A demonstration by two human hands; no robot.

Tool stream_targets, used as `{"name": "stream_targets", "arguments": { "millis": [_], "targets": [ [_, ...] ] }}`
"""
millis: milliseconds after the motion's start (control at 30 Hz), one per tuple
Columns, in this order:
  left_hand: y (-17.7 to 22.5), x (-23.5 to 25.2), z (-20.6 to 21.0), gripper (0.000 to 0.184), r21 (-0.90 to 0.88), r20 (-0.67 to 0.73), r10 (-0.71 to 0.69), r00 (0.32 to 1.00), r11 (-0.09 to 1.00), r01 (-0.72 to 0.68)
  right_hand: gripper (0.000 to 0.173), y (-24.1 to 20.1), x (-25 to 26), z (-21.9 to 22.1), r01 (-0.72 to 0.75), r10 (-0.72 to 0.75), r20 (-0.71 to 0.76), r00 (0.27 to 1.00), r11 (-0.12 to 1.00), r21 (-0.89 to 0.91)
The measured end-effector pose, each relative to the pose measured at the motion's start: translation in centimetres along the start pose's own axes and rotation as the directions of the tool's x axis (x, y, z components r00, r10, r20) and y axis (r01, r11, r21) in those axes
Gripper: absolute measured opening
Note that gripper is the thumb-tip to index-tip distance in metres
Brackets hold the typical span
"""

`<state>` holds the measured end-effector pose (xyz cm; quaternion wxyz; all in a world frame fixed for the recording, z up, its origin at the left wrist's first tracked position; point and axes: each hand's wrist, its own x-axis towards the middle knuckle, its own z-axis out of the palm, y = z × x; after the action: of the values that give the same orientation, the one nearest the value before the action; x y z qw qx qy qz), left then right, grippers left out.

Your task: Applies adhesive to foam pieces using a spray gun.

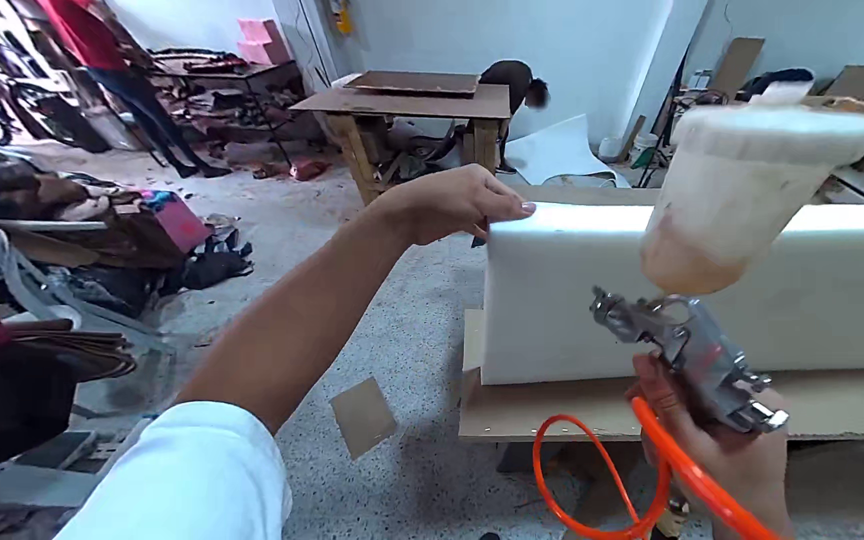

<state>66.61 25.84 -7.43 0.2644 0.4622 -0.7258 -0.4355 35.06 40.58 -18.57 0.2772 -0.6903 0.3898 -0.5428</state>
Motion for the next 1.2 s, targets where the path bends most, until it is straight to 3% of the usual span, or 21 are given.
{"name": "stream_targets", "arguments": {
  "millis": [133,400,600,667,800,900,1000,1067,1133,1200],
  "targets": [
    [0.8,-0.3,-0.3,0.037,0.139,0.017,0.008,1.0,0.99,-0.011,0.016,-0.1,0.4,1.2,0.062,-0.062,-0.023,0.998,0.998,-0.013],
    [0.8,-0.2,-0.4,0.039,0.199,0.039,-0.001,0.999,0.98,-0.007,0.02,-0.4,0.2,2.7,-0.007,0.01,-0.04,0.999,0.997,0.076],
    [0.8,-0.9,0.4,0.037,0.295,-0.043,0.023,0.999,0.956,-0.009,0.018,0.8,1.0,-3.1,-0.035,0.007,-0.316,0.949,0.996,-0.083],
    [1.1,-1.2,0.2,0.036,0.331,-0.032,0.009,0.999,0.944,0.002,0.017,1.0,0.8,-4.8,-0.097,0.083,-0.353,0.932,0.995,-0.023],
    [2.8,3.7,-0.4,0.06,0.423,0.049,-0.024,0.999,0.906,0.001,0.021,2.3,-0.2,-8.7,-0.106,0.08,-0.401,0.913,0.993,-0.044],
    [7.4,9.5,4.3,0.063,0.383,0.085,-0.152,0.985,0.917,0.108,0.023,4.4,-1.2,-9.8,-0.129,0.102,-0.505,0.857,0.991,-0.018],
    [11.8,16.3,11.0,0.065,0.472,0.089,-0.186,0.979,0.873,0.123,0.03,4.8,-2.3,-11.0,-0.272,0.341,-0.276,0.898,0.926,0.261],
    [14.3,20.7,15.9,0.066,0.487,0.102,-0.153,0.983,0.869,0.085,0.031,5.8,-2.3,-12.9,-0.269,0.365,-0.247,0.898,0.898,0.349],
    [16.4,25.0,21.1,0.07,0.508,0.063,-0.124,0.99,0.858,0.075,0.027,7.9,-2.1,-16.3,-0.181,0.298,-0.44,0.847,0.94,0.288],
    [18.0,29.4,25.6,0.076,0.559,0.063,-0.127,0.99,0.826,0.071,0.026,10.9,-1.9,-21.4,-0.141,0.168,-0.64,0.75,0.986,0.093]
  ]
}}
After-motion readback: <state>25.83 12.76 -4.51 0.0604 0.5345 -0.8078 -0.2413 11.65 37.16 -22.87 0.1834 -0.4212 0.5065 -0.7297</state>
